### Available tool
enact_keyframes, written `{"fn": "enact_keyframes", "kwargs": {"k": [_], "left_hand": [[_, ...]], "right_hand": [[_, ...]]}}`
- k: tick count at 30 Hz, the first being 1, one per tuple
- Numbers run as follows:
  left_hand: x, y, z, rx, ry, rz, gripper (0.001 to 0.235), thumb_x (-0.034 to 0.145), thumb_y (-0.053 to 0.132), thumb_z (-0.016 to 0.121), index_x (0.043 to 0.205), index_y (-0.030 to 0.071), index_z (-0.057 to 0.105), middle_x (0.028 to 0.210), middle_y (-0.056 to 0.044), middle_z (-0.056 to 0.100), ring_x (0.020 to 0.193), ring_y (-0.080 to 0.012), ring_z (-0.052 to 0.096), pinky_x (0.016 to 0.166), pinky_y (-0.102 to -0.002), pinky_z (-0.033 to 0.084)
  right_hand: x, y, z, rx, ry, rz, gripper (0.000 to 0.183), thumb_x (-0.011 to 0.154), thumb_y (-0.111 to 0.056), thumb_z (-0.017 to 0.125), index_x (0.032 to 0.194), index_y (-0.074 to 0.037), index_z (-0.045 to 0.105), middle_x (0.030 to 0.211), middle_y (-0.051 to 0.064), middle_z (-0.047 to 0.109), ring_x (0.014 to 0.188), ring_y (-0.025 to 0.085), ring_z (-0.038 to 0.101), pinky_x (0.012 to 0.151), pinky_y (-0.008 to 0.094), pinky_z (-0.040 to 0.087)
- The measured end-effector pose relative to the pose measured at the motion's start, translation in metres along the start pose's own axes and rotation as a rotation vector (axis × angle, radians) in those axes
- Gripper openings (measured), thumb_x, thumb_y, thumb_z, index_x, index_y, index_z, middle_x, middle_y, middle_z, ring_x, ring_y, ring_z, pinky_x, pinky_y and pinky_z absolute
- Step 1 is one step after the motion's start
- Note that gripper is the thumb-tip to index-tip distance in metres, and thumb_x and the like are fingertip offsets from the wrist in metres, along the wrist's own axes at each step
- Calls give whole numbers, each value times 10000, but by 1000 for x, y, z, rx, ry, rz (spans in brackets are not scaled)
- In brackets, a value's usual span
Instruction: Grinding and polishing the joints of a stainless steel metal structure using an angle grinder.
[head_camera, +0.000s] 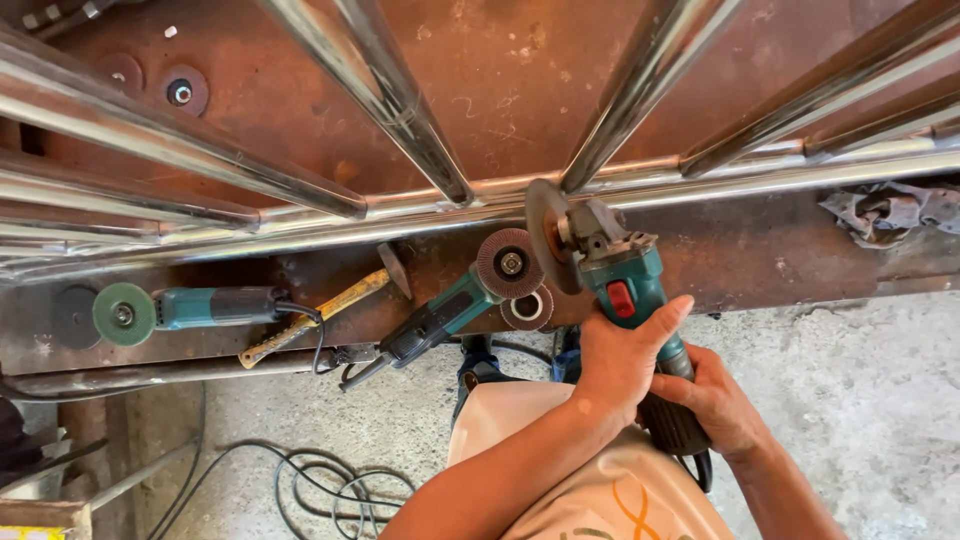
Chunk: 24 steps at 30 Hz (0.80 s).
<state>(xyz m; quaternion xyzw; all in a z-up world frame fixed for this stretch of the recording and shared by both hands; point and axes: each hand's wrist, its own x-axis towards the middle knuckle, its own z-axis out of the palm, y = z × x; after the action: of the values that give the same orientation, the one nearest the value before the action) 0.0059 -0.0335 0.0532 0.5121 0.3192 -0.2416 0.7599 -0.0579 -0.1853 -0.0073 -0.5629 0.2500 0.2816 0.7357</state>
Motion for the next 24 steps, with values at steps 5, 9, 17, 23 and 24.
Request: {"fn": "enact_keyframes", "kwargs": {"k": [5, 9, 17, 23, 24], "left_hand": [[8, -19, -9, -142, -54, -66, 338, 756, 209, 822, 981, 10, 668, 876, -73, 667, 726, -142, 598, 691, -275, 530], [12, -25, -13, -180, -143, -74, 344, 735, 198, 819, 981, -2, 684, 894, -90, 683, 735, -155, 618, 692, -281, 538], [20, -40, -21, -337, -344, -61, 315, 774, 142, 782, 1038, -6, 693, 938, -103, 719, 802, -168, 663, 775, -287, 553], [13, -34, -22, -352, -421, -73, 339, 792, 137, 764, 1089, -13, 697, 980, -124, 746, 852, -184, 692, 825, -303, 567], [14, -33, -21, -339, -424, -70, 352, 788, 136, 762, 1100, -12, 691, 980, -128, 744, 848, -188, 691, 819, -307, 569]], "right_hand": [[-7, -12, 10, -263, 121, 43, 279, 727, 9, 749, 976, 134, 732, 801, 243, 772, 684, 297, 663, 663, 388, 527], [-11, -10, 8, -411, 200, 29, 284, 699, -7, 787, 948, 123, 746, 754, 223, 776, 646, 282, 658, 630, 376, 532], [-23, -27, 26, -585, 296, 56, 341, 678, -43, 823, 993, 70, 757, 759, 188, 786, 645, 252, 675, 625, 352, 537], [-31, -27, 27, -668, 343, 41, 459, 658, -59, 838, 1098, 20, 734, 788, 163, 790, 647, 234, 673, 621, 344, 550], [-31, -28, 27, -674, 338, 10, 474, 652, -55, 834, 1108, 17, 727, 785, 159, 785, 644, 228, 666, 615, 341, 548]]}}
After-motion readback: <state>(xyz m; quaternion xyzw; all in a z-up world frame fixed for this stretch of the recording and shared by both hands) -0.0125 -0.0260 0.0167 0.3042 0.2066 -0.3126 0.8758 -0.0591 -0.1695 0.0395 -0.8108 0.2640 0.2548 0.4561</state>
